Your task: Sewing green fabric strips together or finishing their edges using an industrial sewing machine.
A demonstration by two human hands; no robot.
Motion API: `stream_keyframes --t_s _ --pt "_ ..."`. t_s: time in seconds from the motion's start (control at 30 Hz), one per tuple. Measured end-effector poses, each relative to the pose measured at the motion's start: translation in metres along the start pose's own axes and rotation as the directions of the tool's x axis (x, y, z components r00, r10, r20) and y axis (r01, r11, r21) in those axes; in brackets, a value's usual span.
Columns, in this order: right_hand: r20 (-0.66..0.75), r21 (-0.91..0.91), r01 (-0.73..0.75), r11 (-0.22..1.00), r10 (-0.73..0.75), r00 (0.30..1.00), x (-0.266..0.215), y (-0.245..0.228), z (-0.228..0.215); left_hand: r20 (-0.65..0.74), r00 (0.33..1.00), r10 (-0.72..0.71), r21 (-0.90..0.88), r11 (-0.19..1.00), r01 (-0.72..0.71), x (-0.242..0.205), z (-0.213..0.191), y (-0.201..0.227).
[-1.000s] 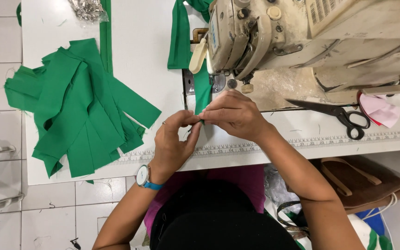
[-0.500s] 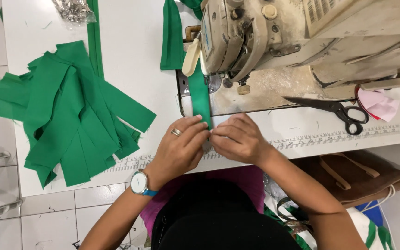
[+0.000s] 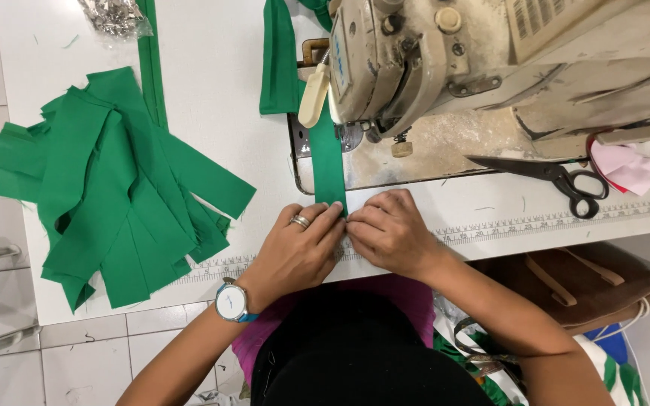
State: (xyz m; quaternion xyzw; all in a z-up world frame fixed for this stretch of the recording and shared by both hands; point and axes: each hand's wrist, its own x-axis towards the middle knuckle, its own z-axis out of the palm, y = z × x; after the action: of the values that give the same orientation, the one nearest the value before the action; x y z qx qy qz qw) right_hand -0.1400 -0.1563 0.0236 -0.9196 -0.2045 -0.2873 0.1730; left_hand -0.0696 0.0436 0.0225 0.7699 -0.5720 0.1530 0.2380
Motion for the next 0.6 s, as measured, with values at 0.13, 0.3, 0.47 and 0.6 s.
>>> stream_keyframes --t_s 0.13,0.3,0.47,0.6 --pt "0.037 -0.052 0.012 0.999 -0.010 0.999 0.001 0.005 -0.002 0.005 1.000 0.003 0.010 1.000 -0.003 0.002 0.004 -0.007" --pt "0.042 -0.159 0.032 0.987 -0.026 0.999 0.004 0.013 -0.005 0.015 1.000 0.015 0.015 1.000 -0.016 0.007 0.009 -0.018" --pt "0.064 -0.167 0.028 0.986 -0.018 0.998 0.007 0.022 -0.007 0.047 0.999 0.019 0.007 1.000 -0.020 0.012 0.012 -0.031" --pt "0.074 -0.179 0.010 0.984 0.003 0.997 0.008 0.030 -0.004 0.073 0.997 0.024 0.030 0.999 -0.026 0.016 0.017 -0.041"
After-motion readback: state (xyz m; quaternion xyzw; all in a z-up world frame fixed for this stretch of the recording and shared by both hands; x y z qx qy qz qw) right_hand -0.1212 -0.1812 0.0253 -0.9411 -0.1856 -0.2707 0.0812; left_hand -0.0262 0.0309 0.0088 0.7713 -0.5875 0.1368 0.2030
